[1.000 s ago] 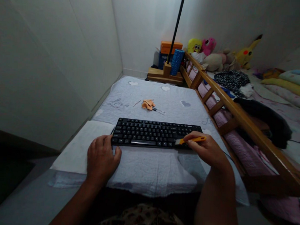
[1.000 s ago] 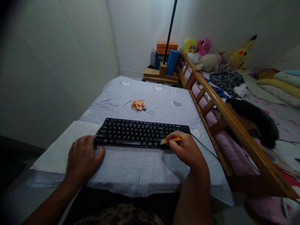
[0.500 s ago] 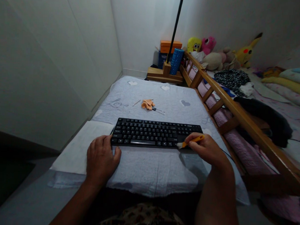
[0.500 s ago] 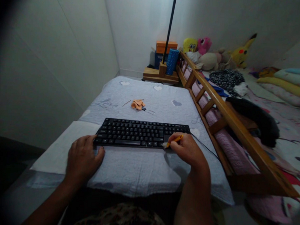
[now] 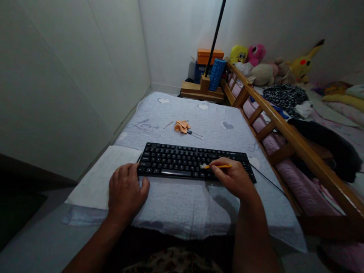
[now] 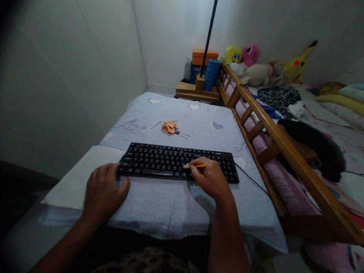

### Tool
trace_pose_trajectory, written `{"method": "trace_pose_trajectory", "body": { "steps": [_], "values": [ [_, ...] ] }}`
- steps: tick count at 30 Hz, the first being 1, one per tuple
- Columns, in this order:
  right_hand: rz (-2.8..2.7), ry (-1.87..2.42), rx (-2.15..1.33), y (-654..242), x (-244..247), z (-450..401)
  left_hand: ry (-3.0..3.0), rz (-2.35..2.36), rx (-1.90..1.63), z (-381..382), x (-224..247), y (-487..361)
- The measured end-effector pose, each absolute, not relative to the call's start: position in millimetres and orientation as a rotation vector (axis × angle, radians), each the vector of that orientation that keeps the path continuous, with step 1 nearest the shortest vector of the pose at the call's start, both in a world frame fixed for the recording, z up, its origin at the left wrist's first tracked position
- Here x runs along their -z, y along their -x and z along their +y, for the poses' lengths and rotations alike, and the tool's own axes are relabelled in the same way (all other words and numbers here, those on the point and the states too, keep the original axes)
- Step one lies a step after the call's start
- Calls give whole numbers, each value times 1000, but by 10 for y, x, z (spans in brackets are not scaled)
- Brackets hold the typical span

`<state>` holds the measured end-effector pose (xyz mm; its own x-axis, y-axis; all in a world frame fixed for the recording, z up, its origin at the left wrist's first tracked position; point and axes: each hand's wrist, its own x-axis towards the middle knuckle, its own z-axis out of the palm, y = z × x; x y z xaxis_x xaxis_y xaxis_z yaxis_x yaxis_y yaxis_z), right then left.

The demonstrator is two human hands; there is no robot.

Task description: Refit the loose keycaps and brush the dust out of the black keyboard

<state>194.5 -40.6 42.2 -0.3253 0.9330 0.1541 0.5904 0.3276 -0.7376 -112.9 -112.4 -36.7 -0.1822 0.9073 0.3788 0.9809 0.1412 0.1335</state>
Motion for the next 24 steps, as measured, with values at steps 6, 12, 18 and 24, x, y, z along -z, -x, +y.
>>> {"method": "trace_pose_trajectory", "body": {
  "steps": [6, 12, 18, 24],
  "values": [
    [-2080, 1297, -960, -2055, -520, -487, 1862, -2203, 537, -1121, 377, 1134],
    [-2000, 1310, -840, -1950, -483, -464, 1866, -2205, 549, -1124, 387, 1139],
    [-2092, 1309, -861, -1995, -468, -462, 1864, -2230, 551, -1131, 370, 1128],
    [-2040, 1291, -945, -2075, -533, -510, 1864, -2233, 574, -1128, 392, 1138]
  ]
}}
